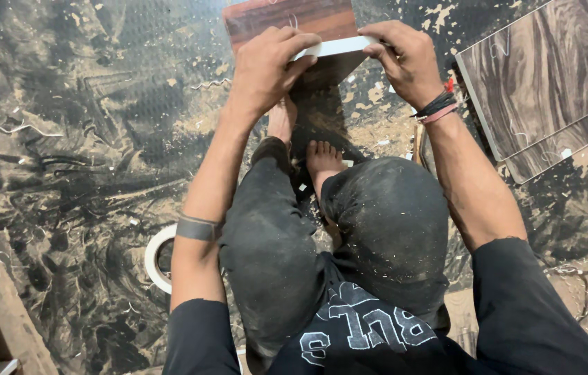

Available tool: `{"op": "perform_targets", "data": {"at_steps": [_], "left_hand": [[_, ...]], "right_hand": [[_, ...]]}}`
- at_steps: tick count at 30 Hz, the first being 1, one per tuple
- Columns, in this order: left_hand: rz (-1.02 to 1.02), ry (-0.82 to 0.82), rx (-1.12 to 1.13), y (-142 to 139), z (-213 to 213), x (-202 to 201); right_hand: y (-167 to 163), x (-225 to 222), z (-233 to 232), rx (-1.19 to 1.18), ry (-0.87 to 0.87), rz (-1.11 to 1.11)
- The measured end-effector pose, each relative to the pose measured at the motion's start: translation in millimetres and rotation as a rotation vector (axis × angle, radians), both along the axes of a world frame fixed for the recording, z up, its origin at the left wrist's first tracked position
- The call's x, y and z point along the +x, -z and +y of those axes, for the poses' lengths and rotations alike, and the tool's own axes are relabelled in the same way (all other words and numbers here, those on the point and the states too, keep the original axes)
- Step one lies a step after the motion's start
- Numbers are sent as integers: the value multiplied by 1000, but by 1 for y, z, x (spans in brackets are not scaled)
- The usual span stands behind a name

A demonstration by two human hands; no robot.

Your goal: The person sits on the workshop floor and applies white edge banding tape to the edges of wood panels. They align the tape along a panel edge, press it with their hands, and run a heated iron along the tape to bond it, working on multiple panels one at a time and trimming excess tape by hand.

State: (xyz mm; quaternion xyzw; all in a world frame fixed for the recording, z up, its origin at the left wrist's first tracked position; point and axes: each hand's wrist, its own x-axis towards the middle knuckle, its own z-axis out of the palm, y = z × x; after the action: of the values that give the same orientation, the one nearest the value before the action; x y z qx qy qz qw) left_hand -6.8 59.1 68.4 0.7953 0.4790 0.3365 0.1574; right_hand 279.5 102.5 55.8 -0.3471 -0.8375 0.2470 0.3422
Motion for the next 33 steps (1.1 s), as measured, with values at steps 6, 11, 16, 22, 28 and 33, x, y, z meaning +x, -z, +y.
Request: {"op": "perform_targets", "data": {"at_steps": [6, 11, 16, 22, 28, 33], "left_hand": [[-11, 18, 91, 3, 3, 12], [5, 40, 145, 8, 4, 12], [5, 0, 136, 10, 7, 16], [-11, -23, 122, 12, 8, 18], [-32, -4, 114, 14, 12, 24], [-38, 47, 147, 12, 16, 20]], "right_hand": [[18, 5, 2, -236, 6, 177], [36, 4, 8, -359, 3, 322], [52, 7, 12, -495, -36, 485], [68, 23, -3, -525, 103, 578], [74, 38, -23, -601, 147, 548], [86, 52, -28, -628, 186, 596]]}}
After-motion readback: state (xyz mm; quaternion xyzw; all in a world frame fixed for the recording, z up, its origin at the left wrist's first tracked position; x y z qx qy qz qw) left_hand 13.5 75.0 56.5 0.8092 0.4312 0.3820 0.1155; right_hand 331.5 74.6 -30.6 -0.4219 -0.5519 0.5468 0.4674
